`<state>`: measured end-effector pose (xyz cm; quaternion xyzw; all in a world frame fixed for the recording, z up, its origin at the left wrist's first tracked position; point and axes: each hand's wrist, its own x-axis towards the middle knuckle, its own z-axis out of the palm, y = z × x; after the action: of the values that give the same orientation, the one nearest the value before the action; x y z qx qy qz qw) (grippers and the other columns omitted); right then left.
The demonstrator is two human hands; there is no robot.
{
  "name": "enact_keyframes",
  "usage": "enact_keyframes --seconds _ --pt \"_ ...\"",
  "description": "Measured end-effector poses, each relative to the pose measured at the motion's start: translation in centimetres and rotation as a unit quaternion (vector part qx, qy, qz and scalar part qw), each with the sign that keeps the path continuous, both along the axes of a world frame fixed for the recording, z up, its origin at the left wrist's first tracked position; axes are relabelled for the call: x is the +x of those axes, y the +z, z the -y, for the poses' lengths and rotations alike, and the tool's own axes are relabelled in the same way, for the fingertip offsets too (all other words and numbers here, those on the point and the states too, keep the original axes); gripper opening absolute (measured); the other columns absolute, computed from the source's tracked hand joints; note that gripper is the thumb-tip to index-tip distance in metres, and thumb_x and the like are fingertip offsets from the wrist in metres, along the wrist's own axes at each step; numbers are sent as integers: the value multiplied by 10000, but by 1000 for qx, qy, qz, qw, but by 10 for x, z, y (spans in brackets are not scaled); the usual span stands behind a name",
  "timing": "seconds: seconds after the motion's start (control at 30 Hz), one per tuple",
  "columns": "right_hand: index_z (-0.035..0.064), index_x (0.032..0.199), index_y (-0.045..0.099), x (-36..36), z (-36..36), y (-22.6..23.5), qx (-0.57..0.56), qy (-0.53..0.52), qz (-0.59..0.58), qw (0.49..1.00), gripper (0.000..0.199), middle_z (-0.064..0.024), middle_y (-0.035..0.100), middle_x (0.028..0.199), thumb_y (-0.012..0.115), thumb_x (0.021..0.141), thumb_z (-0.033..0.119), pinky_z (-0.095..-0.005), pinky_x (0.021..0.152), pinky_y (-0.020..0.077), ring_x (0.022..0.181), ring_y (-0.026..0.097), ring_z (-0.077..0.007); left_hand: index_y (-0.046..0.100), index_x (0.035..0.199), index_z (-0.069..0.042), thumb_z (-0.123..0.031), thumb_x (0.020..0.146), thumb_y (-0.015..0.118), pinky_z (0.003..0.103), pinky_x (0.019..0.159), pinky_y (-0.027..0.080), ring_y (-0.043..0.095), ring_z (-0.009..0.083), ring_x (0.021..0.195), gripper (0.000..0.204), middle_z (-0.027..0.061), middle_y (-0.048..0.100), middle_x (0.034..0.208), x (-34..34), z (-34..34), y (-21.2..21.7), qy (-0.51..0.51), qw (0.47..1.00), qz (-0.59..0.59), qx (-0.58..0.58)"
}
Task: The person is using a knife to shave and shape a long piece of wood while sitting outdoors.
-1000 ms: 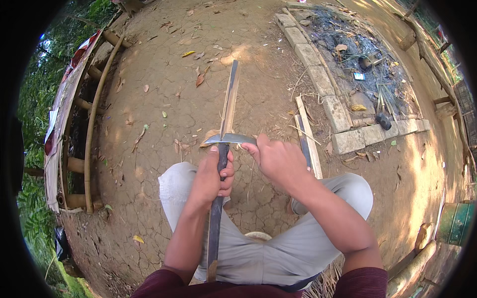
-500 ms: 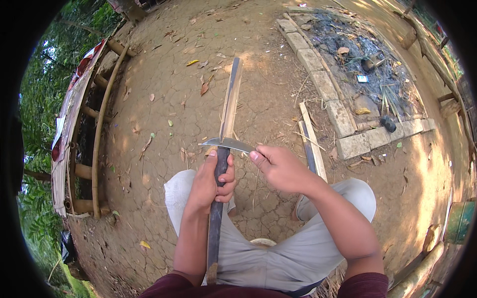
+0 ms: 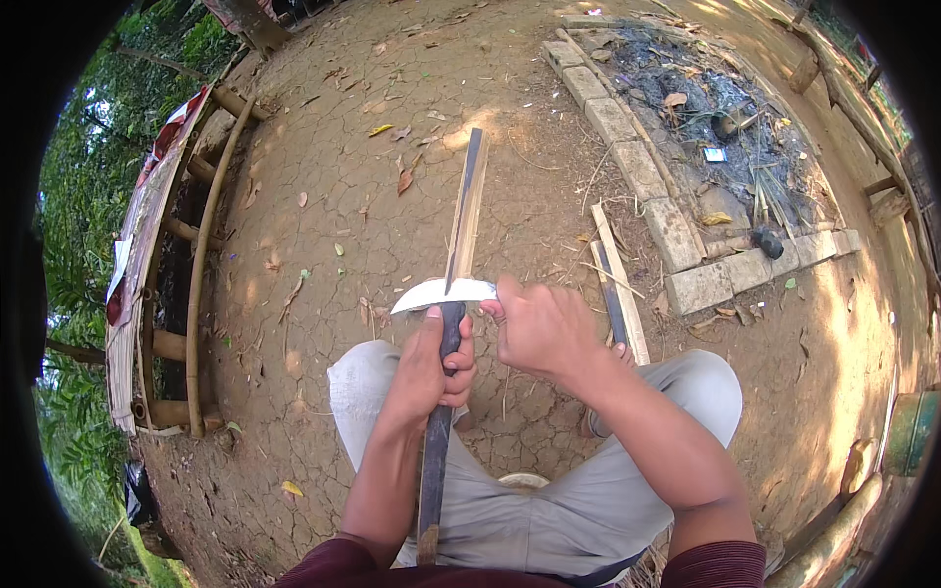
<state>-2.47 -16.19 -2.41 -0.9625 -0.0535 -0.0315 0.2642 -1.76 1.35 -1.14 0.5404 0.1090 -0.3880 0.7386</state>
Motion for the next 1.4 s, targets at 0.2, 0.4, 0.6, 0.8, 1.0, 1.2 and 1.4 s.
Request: enact_keyframes --seconds 0.2,0.4,0.6,0.8,1.0,1.2,1.4 --pt "-28 870 606 48 67 8 9 -196 -35 980 429 -266 623 693 391 1040 302 -541 682 493 694 632 -456 458 990 -95 -492 1067 222 229 386 218 252 52 445 468 -41 331 649 -15 -3 -4 -135 989 -51 -20" --pt "-29 832 587 32 49 7 76 -120 -53 988 460 -267 601 682 399 1046 332 -536 657 465 663 589 -462 470 983 -94 -453 1071 230 232 365 184 225 51 434 441 -35 336 647 -12 -7 0 -51 995 -76 -31" --pt "-5 856 611 56 66 3 13 -108 -27 994 440 -265 624 724 404 1040 337 -540 670 468 717 611 -468 471 977 -95 -446 1072 231 235 364 184 227 49 434 435 -33 334 647 -14 -7 2 -59 995 -70 -31" --pt "-14 865 632 80 87 -3 -31 -147 -79 985 493 -281 641 803 398 1034 386 -546 749 471 822 623 -473 461 959 -97 -448 1073 230 232 367 193 228 50 434 435 -33 331 646 -16 -6 -2 -78 994 -76 -7" --pt "-44 887 634 94 139 -3 7 -204 -100 974 534 -304 652 894 378 1038 399 -530 810 470 883 620 -482 448 972 -94 -445 1074 227 227 358 196 226 45 430 427 -33 319 641 -18 -17 -5 -52 996 -69 -9" --pt "-50 929 649 69 92 3 -2 -226 -112 968 522 -296 663 941 379 1036 383 -530 829 477 932 630 -473 454 985 -74 -435 1074 233 224 347 197 227 50 417 432 -25 327 649 -13 -18 -2 -8 997 -56 -60" --pt "-46 1020 650 58 97 28 -85 -333 -40 938 484 -285 676 916 387 1032 361 -530 797 500 897 652 -455 472 1010 -66 -454 1070 256 213 340 214 237 43 413 448 -25 348 649 -9 -17 -5 8 993 -60 -106"
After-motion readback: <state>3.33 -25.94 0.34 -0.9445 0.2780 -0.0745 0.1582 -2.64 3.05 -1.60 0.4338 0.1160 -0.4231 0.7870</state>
